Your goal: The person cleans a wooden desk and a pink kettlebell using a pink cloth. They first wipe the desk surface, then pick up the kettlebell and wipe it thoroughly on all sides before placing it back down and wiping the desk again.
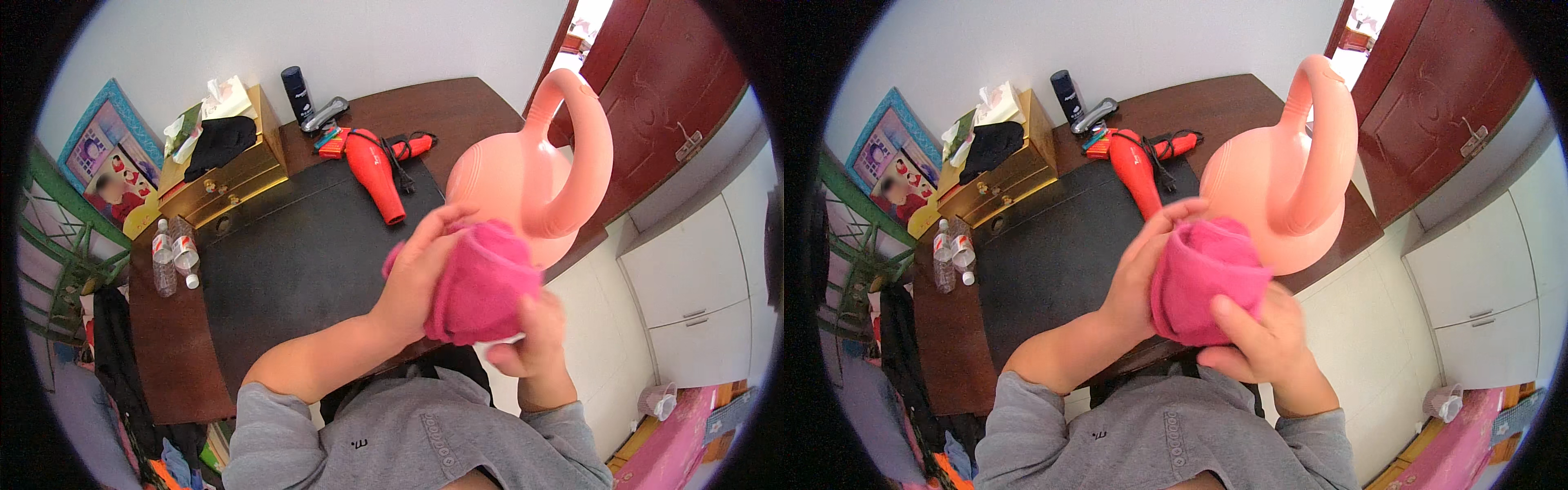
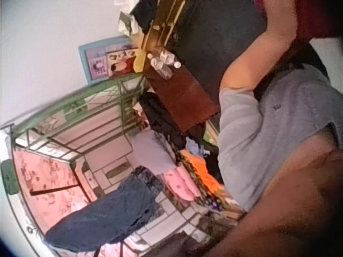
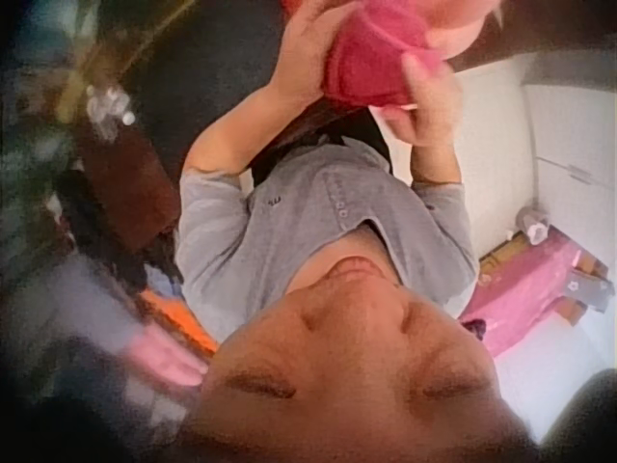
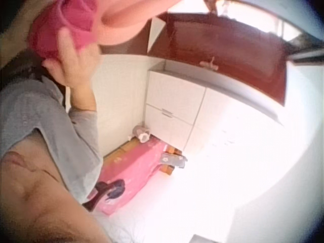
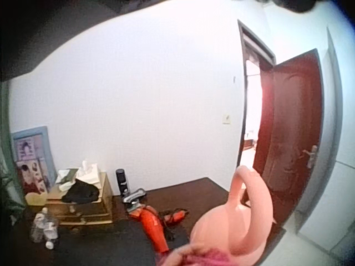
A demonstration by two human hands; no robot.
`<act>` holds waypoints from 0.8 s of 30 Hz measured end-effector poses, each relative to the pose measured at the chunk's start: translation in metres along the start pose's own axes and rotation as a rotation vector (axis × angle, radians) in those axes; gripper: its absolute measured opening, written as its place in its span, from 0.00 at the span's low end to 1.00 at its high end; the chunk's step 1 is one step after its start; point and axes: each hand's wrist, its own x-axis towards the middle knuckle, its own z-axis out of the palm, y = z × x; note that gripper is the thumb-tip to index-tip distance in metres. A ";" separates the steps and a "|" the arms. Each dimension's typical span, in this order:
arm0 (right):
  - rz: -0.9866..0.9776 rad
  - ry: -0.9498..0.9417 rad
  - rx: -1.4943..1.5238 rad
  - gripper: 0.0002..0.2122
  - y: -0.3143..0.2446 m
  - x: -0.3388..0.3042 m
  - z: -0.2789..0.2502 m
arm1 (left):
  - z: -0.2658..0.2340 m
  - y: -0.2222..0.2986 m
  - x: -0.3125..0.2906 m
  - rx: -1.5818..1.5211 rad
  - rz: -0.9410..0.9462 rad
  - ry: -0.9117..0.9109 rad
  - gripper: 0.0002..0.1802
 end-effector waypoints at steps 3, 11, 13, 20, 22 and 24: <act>0.086 0.481 -0.140 0.21 0.007 -0.002 -0.018 | 0.028 0.012 0.034 0.598 0.603 -0.034 0.24; 0.477 0.388 -0.191 0.24 0.142 -0.001 -0.044 | 0.013 -0.036 0.126 1.134 0.762 -0.109 0.24; 0.508 0.273 -0.287 0.25 0.145 -0.010 -0.037 | 0.012 -0.031 0.130 1.219 0.734 -0.139 0.23; 0.537 0.326 -0.403 0.23 0.136 -0.003 -0.026 | 0.031 -0.015 0.223 1.370 0.429 -0.179 0.22; 0.530 0.342 -0.422 0.23 0.132 0.001 -0.026 | 0.041 -0.016 0.234 1.369 0.288 -0.013 0.22; 0.531 0.351 -0.426 0.23 0.130 0.005 -0.024 | 0.024 -0.017 0.237 1.475 0.430 -0.142 0.22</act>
